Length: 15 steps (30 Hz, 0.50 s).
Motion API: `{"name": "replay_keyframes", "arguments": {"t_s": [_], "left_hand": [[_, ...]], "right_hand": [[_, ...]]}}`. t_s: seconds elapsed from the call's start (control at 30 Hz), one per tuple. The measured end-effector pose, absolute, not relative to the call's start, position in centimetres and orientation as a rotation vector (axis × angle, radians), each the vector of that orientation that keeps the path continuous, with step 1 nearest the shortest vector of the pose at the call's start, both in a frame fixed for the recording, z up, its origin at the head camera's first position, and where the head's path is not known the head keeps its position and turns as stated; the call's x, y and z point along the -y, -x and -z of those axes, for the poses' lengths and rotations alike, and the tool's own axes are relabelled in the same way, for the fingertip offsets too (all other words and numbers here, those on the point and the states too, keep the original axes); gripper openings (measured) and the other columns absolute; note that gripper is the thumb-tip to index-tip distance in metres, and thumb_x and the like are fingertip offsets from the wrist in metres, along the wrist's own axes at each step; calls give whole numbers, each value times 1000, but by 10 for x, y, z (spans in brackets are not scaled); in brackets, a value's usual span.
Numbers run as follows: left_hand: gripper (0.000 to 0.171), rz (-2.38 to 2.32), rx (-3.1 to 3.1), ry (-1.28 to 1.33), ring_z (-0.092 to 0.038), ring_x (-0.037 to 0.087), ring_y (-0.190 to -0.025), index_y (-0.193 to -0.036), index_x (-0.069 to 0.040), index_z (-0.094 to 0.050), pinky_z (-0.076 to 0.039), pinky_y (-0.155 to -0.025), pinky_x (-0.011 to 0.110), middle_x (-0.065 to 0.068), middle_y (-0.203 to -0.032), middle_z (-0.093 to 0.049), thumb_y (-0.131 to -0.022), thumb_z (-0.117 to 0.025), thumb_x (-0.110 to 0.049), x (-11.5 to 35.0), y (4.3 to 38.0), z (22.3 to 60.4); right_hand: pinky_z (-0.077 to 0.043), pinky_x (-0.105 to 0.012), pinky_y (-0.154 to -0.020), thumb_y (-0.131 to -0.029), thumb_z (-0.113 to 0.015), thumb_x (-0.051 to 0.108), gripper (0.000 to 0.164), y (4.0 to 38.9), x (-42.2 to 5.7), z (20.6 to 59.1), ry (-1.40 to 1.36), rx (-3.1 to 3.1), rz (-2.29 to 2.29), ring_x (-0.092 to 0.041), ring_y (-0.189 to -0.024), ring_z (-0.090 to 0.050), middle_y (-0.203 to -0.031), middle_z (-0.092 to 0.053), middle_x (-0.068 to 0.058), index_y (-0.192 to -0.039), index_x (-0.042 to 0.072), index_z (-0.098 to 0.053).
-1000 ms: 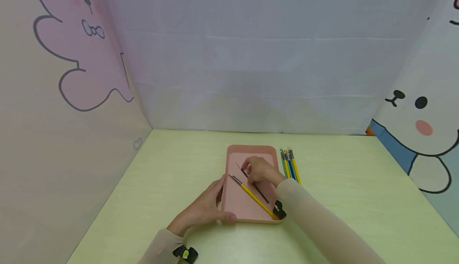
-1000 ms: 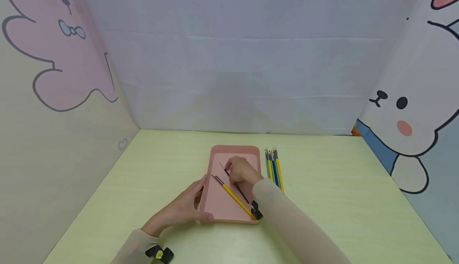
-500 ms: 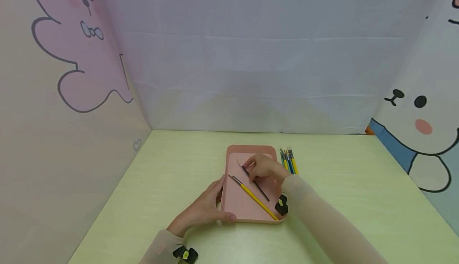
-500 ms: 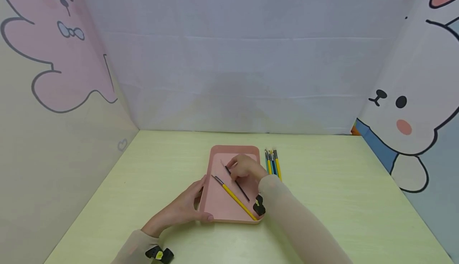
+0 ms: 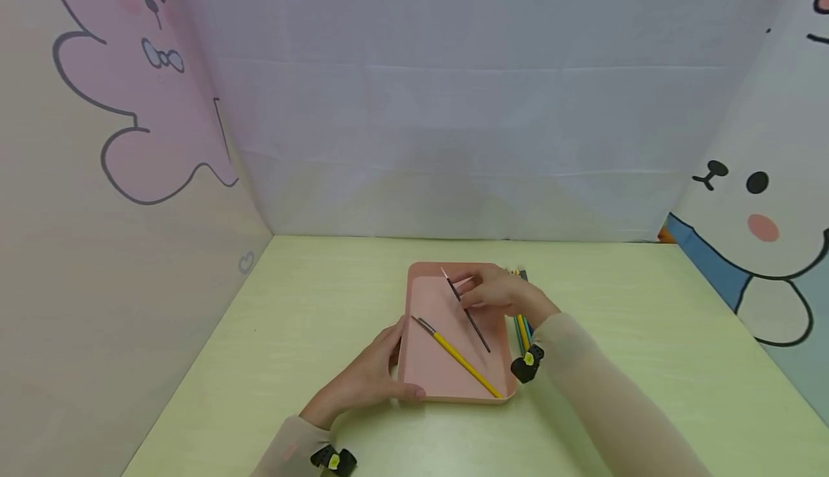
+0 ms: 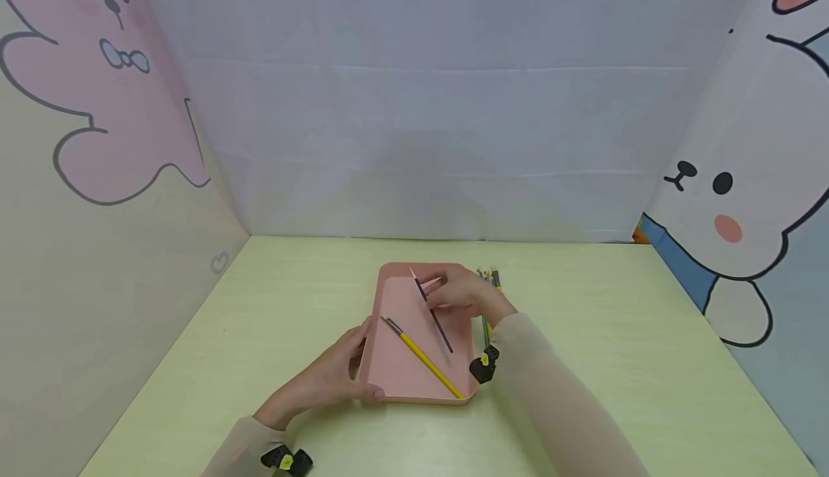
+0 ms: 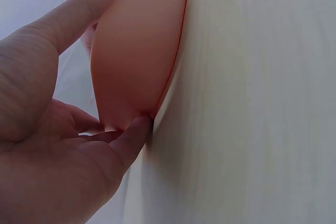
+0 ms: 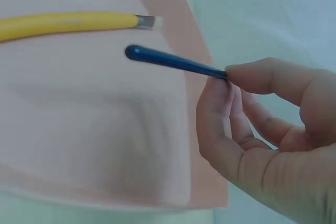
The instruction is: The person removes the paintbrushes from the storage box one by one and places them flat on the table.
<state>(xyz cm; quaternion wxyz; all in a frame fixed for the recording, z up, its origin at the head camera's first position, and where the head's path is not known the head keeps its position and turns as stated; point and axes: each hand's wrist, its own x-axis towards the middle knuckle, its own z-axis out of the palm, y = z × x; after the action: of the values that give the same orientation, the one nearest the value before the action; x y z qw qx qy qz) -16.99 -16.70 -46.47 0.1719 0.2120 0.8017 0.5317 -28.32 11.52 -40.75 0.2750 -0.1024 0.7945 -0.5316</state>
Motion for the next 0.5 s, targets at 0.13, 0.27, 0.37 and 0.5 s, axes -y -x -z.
{"name": "replay_keyframes", "arguments": {"t_s": [0.13,0.27,0.37,0.5], "left_hand": [[130,-1494,-2294,-585,-53,22,-135,-172,-17,-6,-46,-116,41,14,-165,-32,-80,-96,-31,167,169,464],[131,-1485,-2310,-584,-53,22,-135,-173,-17,-6,-45,-117,42,14,-165,-32,-79,-97,-32,167,168,463],[131,-1482,-2316,-582,-54,22,-133,-173,-17,-6,-46,-116,41,14,-164,-32,-79,-97,-32,168,168,463],[130,-1487,-2305,-587,-55,23,-132,-172,-17,-6,-47,-115,42,16,-163,-32,-80,-96,-30,168,168,463]], "right_hand": [[-61,-38,-91,-100,-67,-3,59,283,-127,404,262,-2097,1506,-33,-116,-64,-142,-54,-26,-156,1,-49],[-60,-35,-91,-100,-66,-3,62,281,-139,399,260,-2078,1561,-34,-117,-62,-144,-50,-27,-159,2,-46],[-60,-37,-94,-101,-66,-2,60,278,-149,395,237,-2063,1603,-35,-118,-63,-146,-48,-27,-158,3,-47],[-60,-38,-96,-102,-65,-1,58,273,-163,393,227,-2067,1644,-28,-111,-66,-146,-47,-29,-157,3,-47]]}}
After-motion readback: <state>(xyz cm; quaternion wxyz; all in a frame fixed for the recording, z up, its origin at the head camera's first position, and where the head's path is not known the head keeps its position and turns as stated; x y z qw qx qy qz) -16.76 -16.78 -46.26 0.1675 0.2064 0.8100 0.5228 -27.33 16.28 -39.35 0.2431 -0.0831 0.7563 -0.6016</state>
